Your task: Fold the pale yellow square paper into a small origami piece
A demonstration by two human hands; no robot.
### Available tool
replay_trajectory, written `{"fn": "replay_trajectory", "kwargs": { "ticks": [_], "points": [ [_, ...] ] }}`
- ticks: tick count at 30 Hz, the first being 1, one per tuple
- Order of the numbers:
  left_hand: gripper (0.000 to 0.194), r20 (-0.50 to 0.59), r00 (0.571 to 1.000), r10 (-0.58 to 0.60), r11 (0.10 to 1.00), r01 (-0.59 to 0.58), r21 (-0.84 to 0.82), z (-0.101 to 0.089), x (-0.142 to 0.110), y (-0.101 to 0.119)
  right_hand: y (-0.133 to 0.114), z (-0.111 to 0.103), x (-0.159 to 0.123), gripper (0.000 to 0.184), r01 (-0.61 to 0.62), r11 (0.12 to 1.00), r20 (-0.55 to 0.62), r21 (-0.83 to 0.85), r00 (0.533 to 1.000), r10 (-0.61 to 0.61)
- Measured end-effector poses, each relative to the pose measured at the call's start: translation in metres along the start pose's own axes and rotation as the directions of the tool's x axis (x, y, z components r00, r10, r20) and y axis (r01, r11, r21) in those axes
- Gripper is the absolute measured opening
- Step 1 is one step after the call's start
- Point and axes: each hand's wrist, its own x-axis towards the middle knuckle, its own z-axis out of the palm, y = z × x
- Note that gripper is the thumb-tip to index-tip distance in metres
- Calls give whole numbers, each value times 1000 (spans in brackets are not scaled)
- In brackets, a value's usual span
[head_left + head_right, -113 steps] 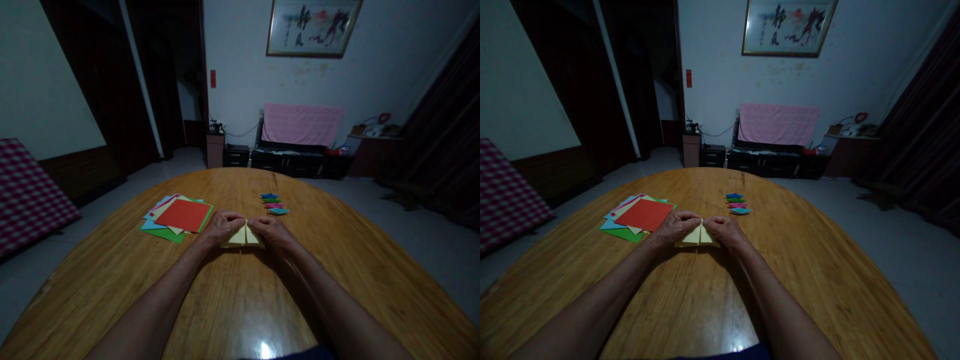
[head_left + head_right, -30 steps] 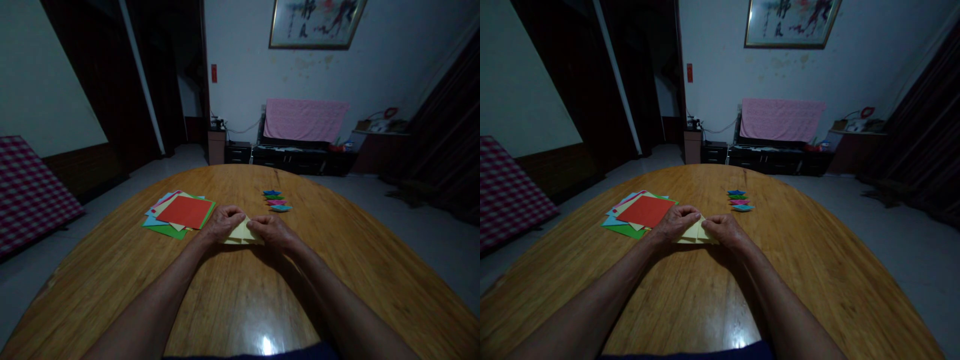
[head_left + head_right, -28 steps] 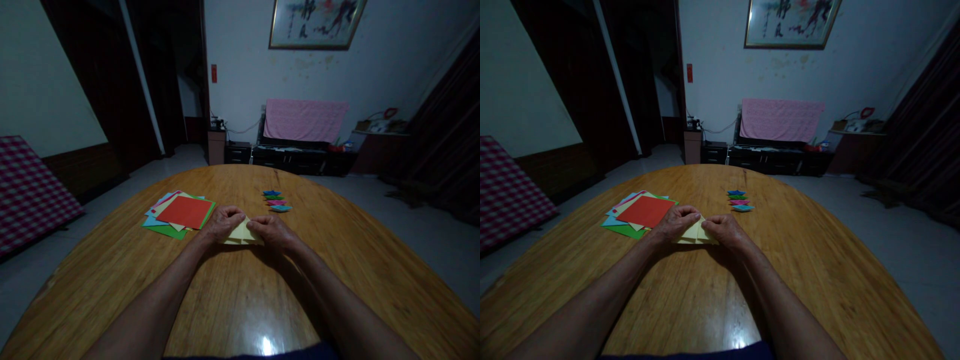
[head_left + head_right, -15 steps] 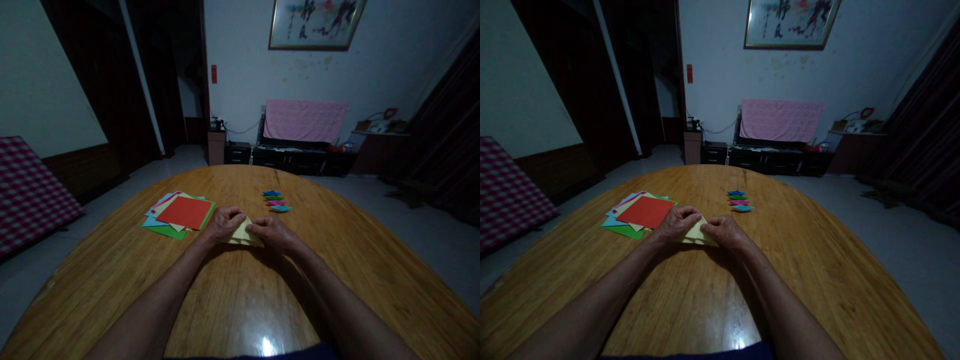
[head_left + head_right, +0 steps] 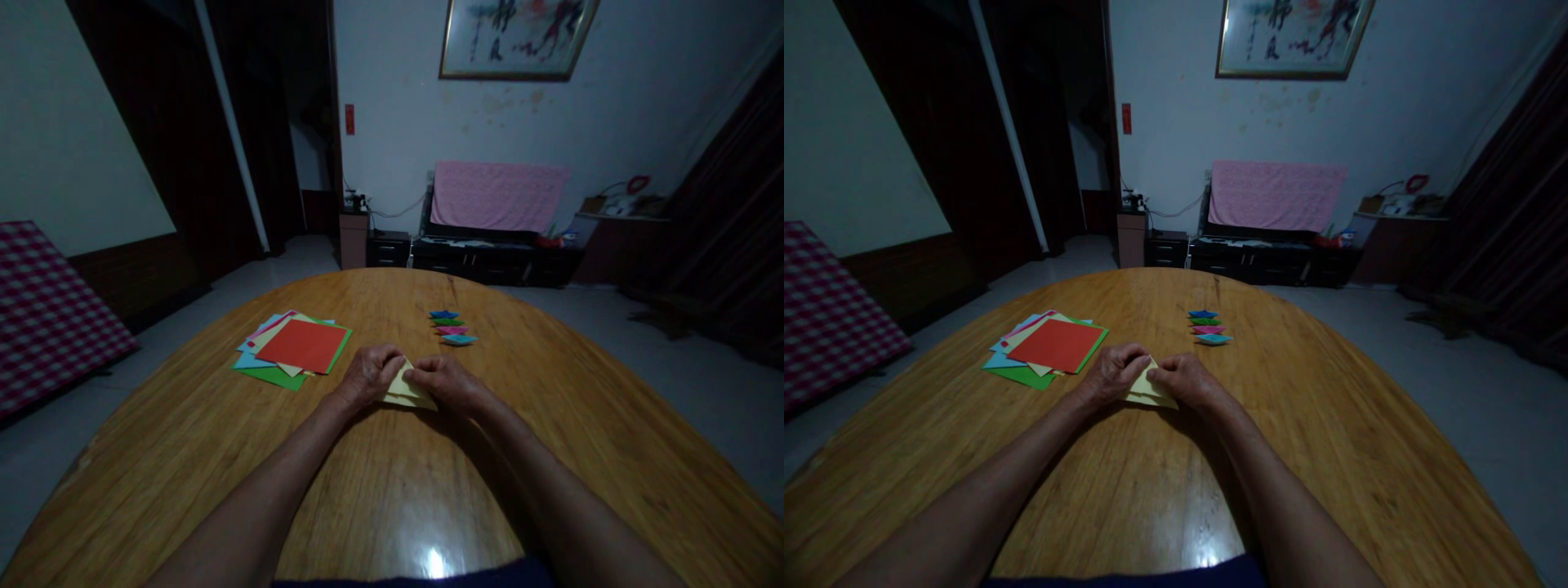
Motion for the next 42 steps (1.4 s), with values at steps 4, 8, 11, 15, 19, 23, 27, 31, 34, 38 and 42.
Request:
{"fn": "replay_trajectory", "kwargs": {
  "ticks": [4, 8, 11, 15, 19, 23, 27, 31, 34, 38, 42],
  "points": [
    [21, -10, 998, -69, 997, 69, 46, 14, -4, -2, 12, 0, 6, 23, 83, 957, -75, -277, 991, -108],
    [20, 11, 996, -89, 994, 88, 63, 21, -4, -7, 18, -1, 10, 26, 144, 832, -78, -536, 973, -218],
    [18, 11, 999, -47, 988, 44, 149, 23, -2, -12, 17, 0, 10, 25, 134, 741, -89, -658, 963, -253],
    [16, 24, 999, -40, 974, 34, 225, 26, 0, -16, 16, 4, 8, 23, 122, 695, -107, -708, 955, -276],
    [16, 67, 998, -16, 968, -1, 252, 28, 0, -19, 19, 2, 7, 20, 176, 688, -106, -704, 932, -347],
    [16, 58, 998, 6, 960, -22, 279, 30, -1, -19, 25, -2, 8, 18, 252, 679, -94, -690, 899, -429],
    [15, 57, 998, 12, 956, -28, 292, 30, -2, -17, 30, -4, 9, 20, 270, 687, -78, -675, 899, -430],
    [13, 64, 998, 10, 954, -29, 298, 29, -3, -15, 31, -5, 9, 20, 308, 672, -18, -674, 902, -432],
    [12, 69, 998, 7, 954, -27, 299, 30, -3, -16, 31, -5, 8, 20, 318, 638, 14, -701, 901, -434],
    [13, 78, 997, 0, 949, -24, 314, 29, -2, -15, 30, -4, 8, 19, 318, 617, 20, -720, 898, -439],
    [12, 88, 995, -41, 950, 11, 314, 28, -2, -13, 26, -3, 8, 21, 300, 614, 20, -730, 908, -419]
  ]
}}
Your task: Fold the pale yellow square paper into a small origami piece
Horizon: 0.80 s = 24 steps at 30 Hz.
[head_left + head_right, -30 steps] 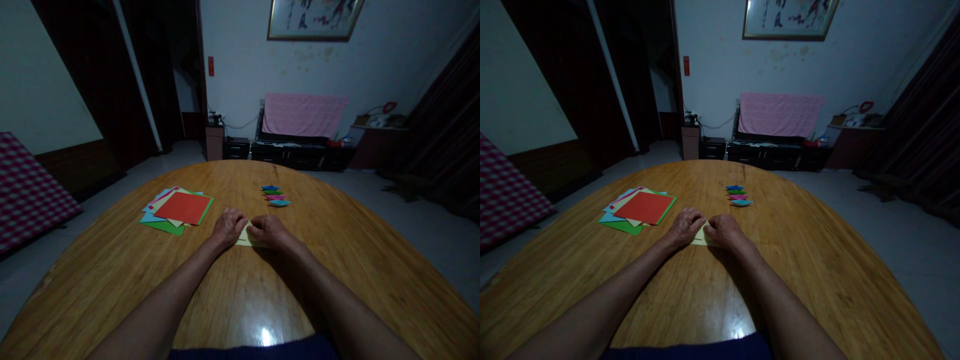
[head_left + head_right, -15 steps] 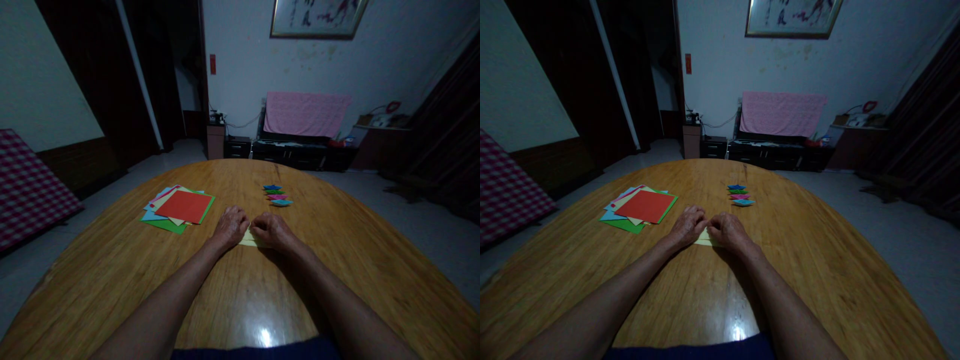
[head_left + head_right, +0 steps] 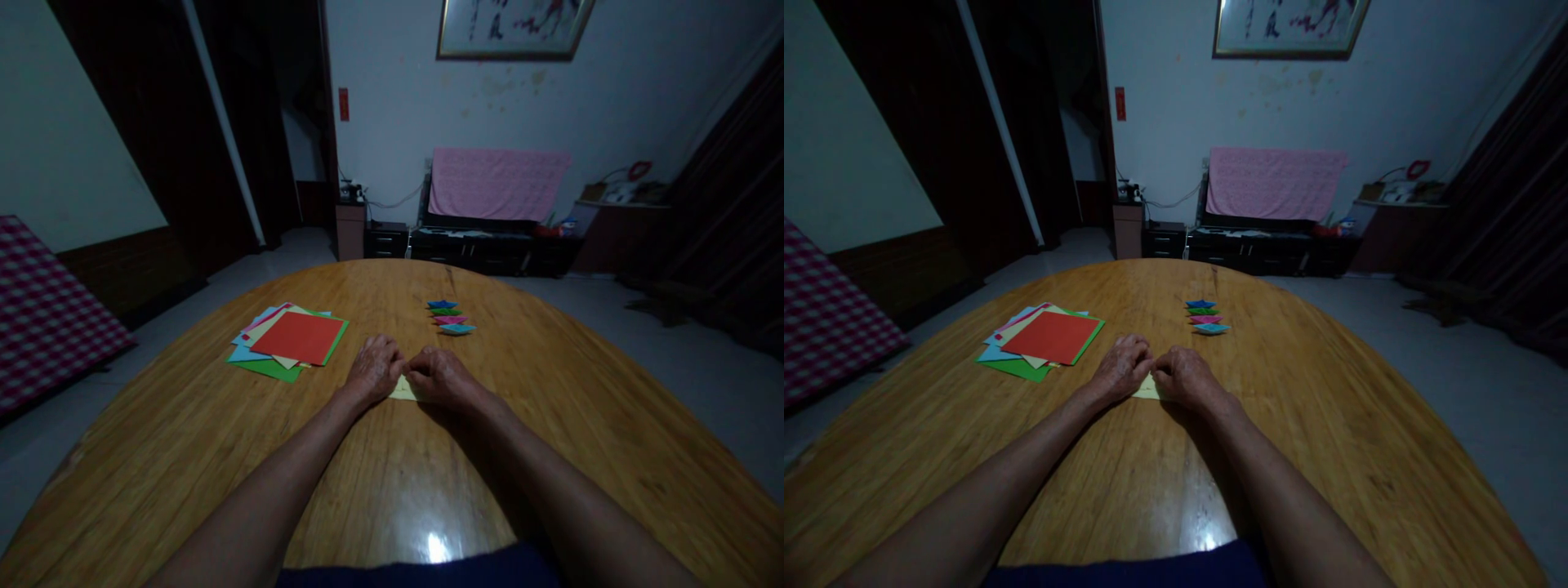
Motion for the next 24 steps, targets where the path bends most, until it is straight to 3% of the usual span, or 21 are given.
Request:
{"fn": "replay_trajectory", "kwargs": {
  "ticks": [7, 11, 17, 24],
  "points": [
    [9, -35, 999, -15, 997, 12, -80, 4, 0, -4, -6, 2, -10, 24, -29, 999, -65, 14, 997, 30],
    [13, -52, 998, 34, 991, -40, -127, 3, 0, -10, -9, 3, -17, 21, -19, 999, -109, 39, 994, 23],
    [16, 39, 990, 137, 972, -127, -198, -8, -2, -19, -9, 4, -18, 21, -2, 999, -99, 42, 995, 7],
    [18, 57, 990, 132, 975, -119, -189, -9, -5, -19, -10, 5, -21, 18, -8, 1000, -125, 10, 992, 10]
  ]
}}
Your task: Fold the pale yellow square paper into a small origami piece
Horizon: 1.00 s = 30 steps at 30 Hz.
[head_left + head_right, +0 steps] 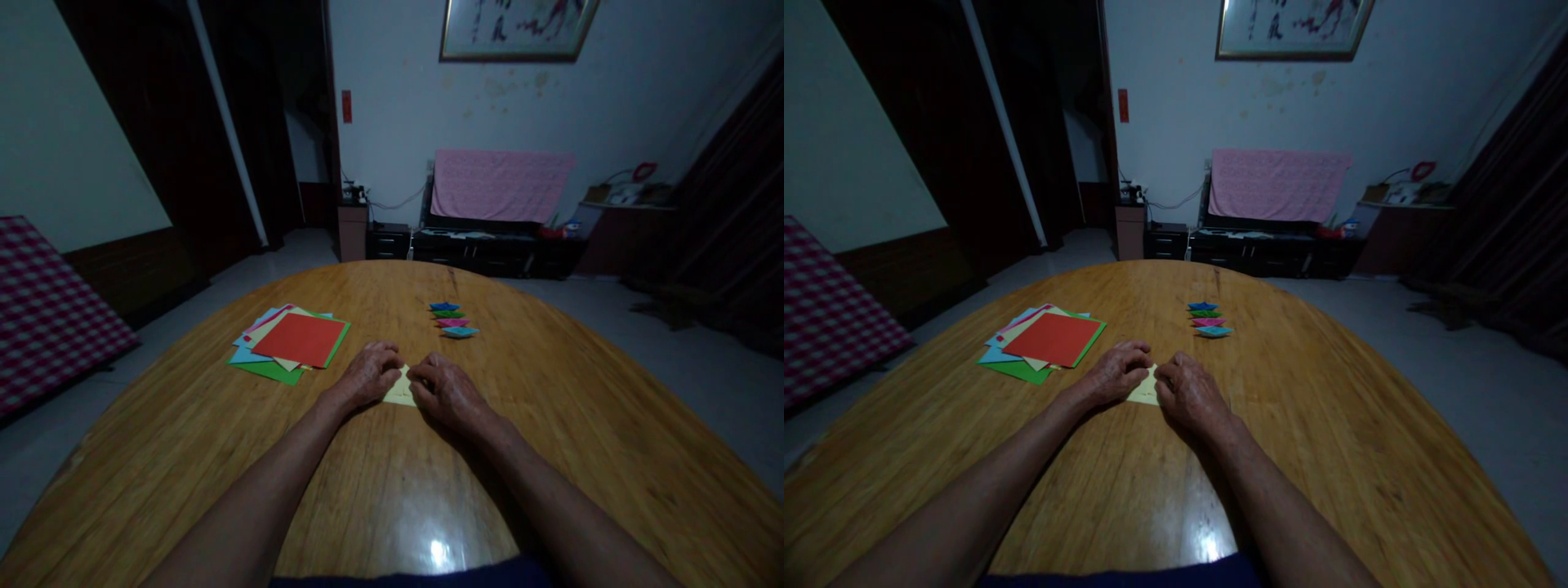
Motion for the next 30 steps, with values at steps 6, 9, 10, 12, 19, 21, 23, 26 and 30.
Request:
{"fn": "replay_trajectory", "kwargs": {
  "ticks": [6, 9, 10, 12, 19, 21, 23, 26, 30],
  "points": [
    [19, -4, 1000, 9, 1000, -9, -7, -1, -1, 3, 0, -1, -1, 16, 39, 999, -9, -34, 999, -40],
    [22, 8, 1000, 13, 1000, -14, 9, -2, 0, 4, 1, 0, -1, 17, 43, 999, -16, -26, 999, -43],
    [24, 11, 1000, 19, 1000, -19, 19, -1, 0, 4, 1, 0, -1, 17, 41, 999, -16, -24, 999, -42],
    [24, 6, 999, 35, 999, -35, 38, -1, 0, 4, 2, 0, -1, 17, 41, 999, -13, -20, 999, -41],
    [25, -24, 998, 57, 997, -56, 51, 3, -2, 1, -1, 0, -1, 18, 26, 999, -13, -28, 1000, -26],
    [26, -21, 999, 49, 998, -48, 47, 3, -2, 1, -1, 1, -1, 17, 23, 999, -17, -37, 1000, -23],
    [27, -24, 999, 36, 998, -35, 46, 4, -2, 0, -2, 2, -1, 18, 16, 999, -27, -48, 999, -17],
    [26, -24, 999, 34, 998, -33, 48, 5, -1, -2, -2, 4, -1, 19, 7, 998, -28, -56, 1000, -9],
    [25, -32, 997, 67, 997, -65, 52, 8, 0, -6, -4, 5, -2, 20, -2, 998, -39, -66, 999, -1]
  ]
}}
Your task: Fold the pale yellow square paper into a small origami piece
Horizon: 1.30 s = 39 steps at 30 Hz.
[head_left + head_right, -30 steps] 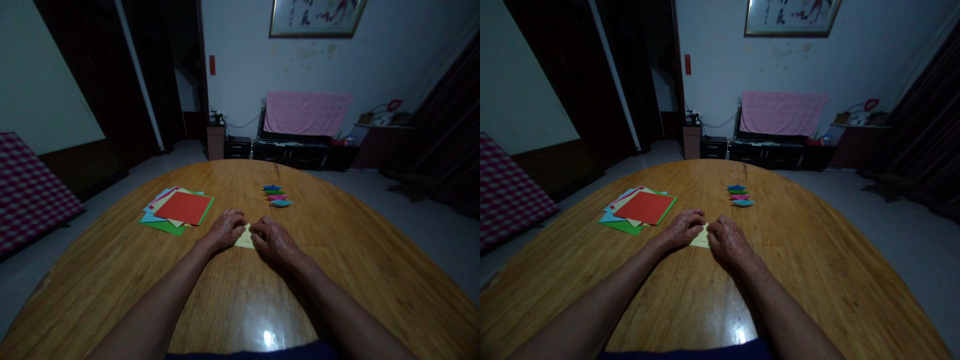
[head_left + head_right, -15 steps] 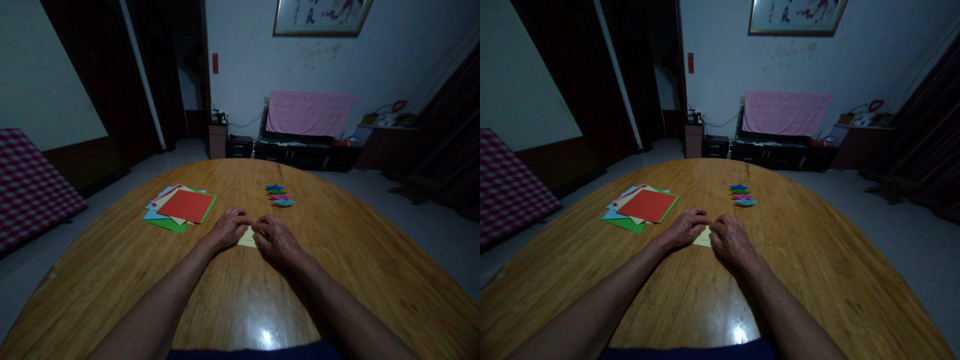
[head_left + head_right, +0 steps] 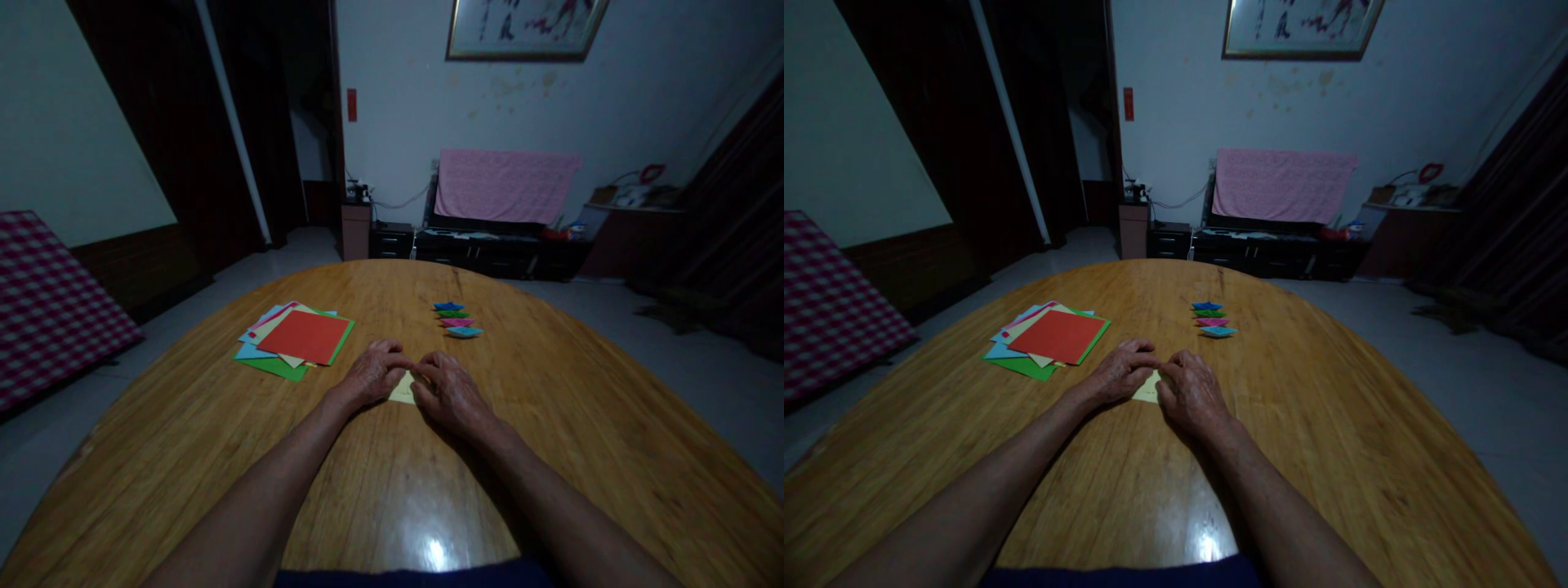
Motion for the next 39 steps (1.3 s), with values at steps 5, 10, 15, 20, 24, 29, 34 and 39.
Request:
{"fn": "replay_trajectory", "kwargs": {
  "ticks": [5, 10, 15, 20, 24, 29, 34, 39],
  "points": [
    [28, 27, 1000, -13, 999, 12, 33, -1, 0, 1, 0, -2, -1, 24, 16, 1000, -1, 6, 1000, -16],
    [30, 54, 998, -26, 998, 23, 53, -4, -1, 4, 6, -6, 0, 25, 35, 994, 21, 100, 999, -38],
    [28, 33, 999, -9, 999, 7, 52, -1, -1, 1, 16, -12, 1, 27, 45, 981, 27, 190, 998, -51],
    [26, 16, 1000, -17, 998, 16, 58, 1, -2, 0, 23, -17, 2, 27, 43, 964, 41, 262, 998, -56],
    [25, 3, 1000, 3, 998, -4, 57, 2, -1, -1, 21, -17, 2, 27, 72, 974, 73, 214, 993, -90],
    [26, 1, 1000, 3, 997, -3, 74, 3, -1, -3, 21, -15, 1, 28, 125, 983, 87, 137, 987, -137],
    [25, -3, 1000, 16, 998, -16, 68, 5, -1, -5, 19, -16, 0, 30, 169, 982, 84, 87, 981, -176],
    [26, -6, 1000, 23, 998, -23, 63, 3, -1, -3, 14, -19, -1, 30, 187, 980, 104, 70, 976, -193]
  ]
}}
